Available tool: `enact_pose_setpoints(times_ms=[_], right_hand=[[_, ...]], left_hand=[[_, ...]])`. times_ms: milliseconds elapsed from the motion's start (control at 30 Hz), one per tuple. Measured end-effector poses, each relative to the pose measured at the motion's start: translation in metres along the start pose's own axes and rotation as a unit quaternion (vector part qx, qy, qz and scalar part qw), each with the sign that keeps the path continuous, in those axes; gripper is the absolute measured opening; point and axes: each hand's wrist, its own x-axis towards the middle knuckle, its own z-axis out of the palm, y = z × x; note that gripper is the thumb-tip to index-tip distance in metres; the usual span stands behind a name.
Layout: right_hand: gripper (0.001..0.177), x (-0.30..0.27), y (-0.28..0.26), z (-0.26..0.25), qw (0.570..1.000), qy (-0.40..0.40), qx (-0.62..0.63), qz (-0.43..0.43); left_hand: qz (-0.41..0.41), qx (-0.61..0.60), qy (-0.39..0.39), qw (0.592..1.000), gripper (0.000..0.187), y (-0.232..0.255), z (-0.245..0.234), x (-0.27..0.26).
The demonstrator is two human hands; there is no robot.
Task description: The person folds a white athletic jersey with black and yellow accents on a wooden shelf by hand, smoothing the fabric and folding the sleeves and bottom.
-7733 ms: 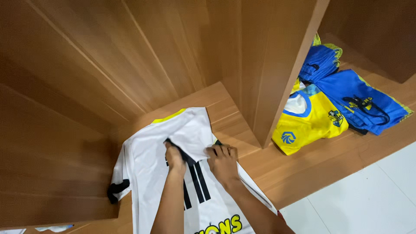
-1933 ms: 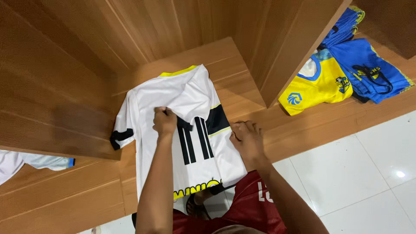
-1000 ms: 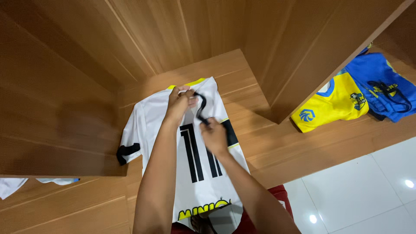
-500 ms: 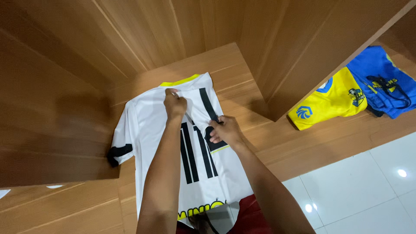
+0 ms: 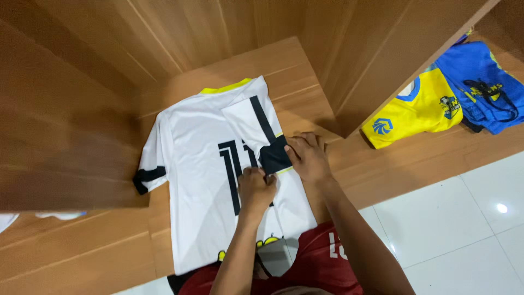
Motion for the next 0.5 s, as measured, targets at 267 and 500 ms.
enact_pose_setpoints(times_ms=[267, 500], right_hand=[[0.044, -0.002, 0.043, 0.047, 0.994, 0.006, -0.096, -0.051], [0.046, 0.002, 0.035, 0.035, 0.999, -0.034, 0.000, -0.043]], left_hand=[[0.006, -0.328, 0.025, 0.944, 0.017, -0.019, 0.014, -0.010], [-0.010, -0.449, 0.098, 0.888, 0.034, -0.054, 0.040, -0.004]])
